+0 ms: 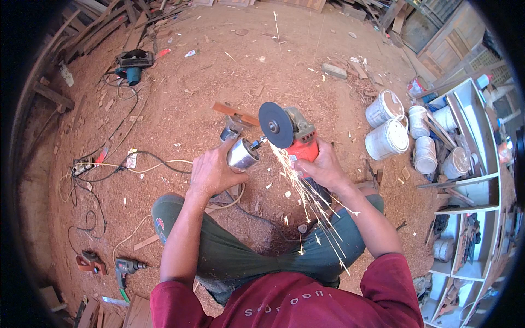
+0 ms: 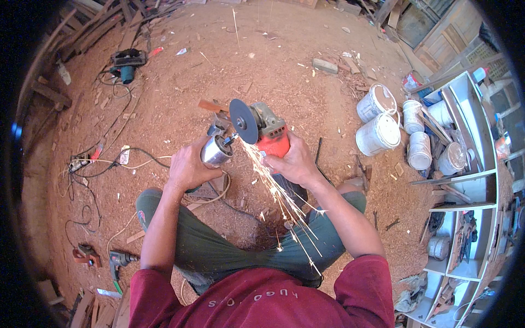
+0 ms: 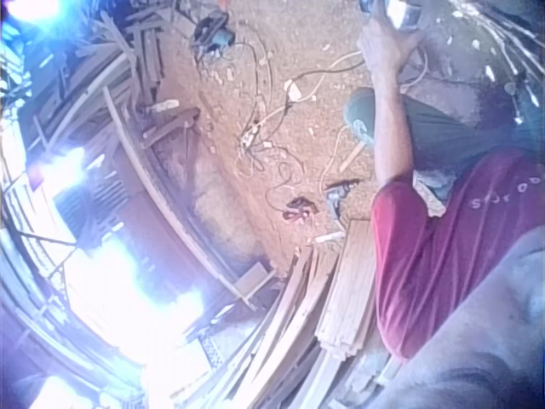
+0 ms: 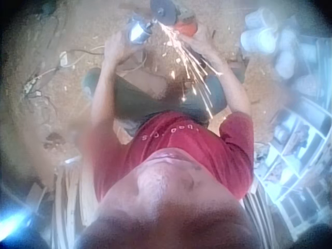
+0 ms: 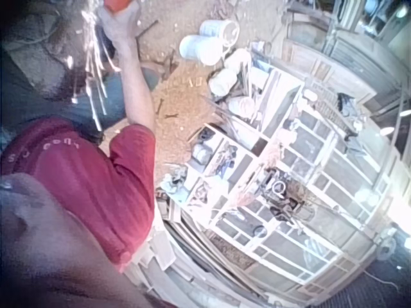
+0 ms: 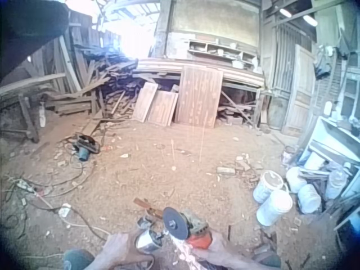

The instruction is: The person uses an angle grinder to grind a bit attached to a palm router.

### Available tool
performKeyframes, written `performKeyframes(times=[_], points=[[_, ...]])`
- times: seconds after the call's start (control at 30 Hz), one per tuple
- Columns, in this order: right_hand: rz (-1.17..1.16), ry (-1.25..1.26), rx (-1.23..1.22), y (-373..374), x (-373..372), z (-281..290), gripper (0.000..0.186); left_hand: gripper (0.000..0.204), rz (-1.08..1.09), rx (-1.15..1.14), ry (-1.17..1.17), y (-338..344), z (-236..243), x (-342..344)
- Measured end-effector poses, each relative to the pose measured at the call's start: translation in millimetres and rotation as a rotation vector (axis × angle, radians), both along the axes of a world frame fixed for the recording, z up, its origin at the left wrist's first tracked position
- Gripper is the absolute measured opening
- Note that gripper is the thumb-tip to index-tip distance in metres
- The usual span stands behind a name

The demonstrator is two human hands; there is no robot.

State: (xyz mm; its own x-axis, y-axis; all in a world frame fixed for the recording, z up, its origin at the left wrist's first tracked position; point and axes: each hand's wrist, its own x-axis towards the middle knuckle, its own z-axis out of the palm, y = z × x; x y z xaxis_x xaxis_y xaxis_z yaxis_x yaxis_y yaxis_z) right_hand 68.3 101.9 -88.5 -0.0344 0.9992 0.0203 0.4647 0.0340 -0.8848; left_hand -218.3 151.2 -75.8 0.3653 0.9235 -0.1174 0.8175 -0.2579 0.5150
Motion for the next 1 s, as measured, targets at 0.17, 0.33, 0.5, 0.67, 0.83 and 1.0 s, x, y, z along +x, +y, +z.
performKeyframes(times=[0.17,0.33,0.5,0.67,0.83,1.0], points=[[-0.039,0.13,-0.047,-2.4,-1.4,-5.3,0.058,0.084,-0.004,0.009,-0.005,-0.1,0.4,0.6],[0.003,0.041,0.02,-0.2,0.9,-4.9,0.06,0.084,-0.006,0.0,-0.002,0.5,0.7,0.7],[-0.013,0.01,-0.005,-0.7,1.2,-2.3,0.059,0.083,0.001,-0.005,0.005,0.4,1.4,0.9],[-0.001,0.059,-0.013,-1.2,1.8,-3.9,0.06,0.081,-0.004,0.004,-0.009,-0.2,1.4,0.6],[-0.005,0.065,-0.035,-2.4,0.0,-1.3,0.057,0.081,-0.006,0.016,-0.021,-0.5,-0.2,0.5],[0.024,-0.008,-0.012,-2.3,0.4,3.3,0.054,0.08,-0.006,0.016,-0.018,0.0,-2.5,-0.8]])
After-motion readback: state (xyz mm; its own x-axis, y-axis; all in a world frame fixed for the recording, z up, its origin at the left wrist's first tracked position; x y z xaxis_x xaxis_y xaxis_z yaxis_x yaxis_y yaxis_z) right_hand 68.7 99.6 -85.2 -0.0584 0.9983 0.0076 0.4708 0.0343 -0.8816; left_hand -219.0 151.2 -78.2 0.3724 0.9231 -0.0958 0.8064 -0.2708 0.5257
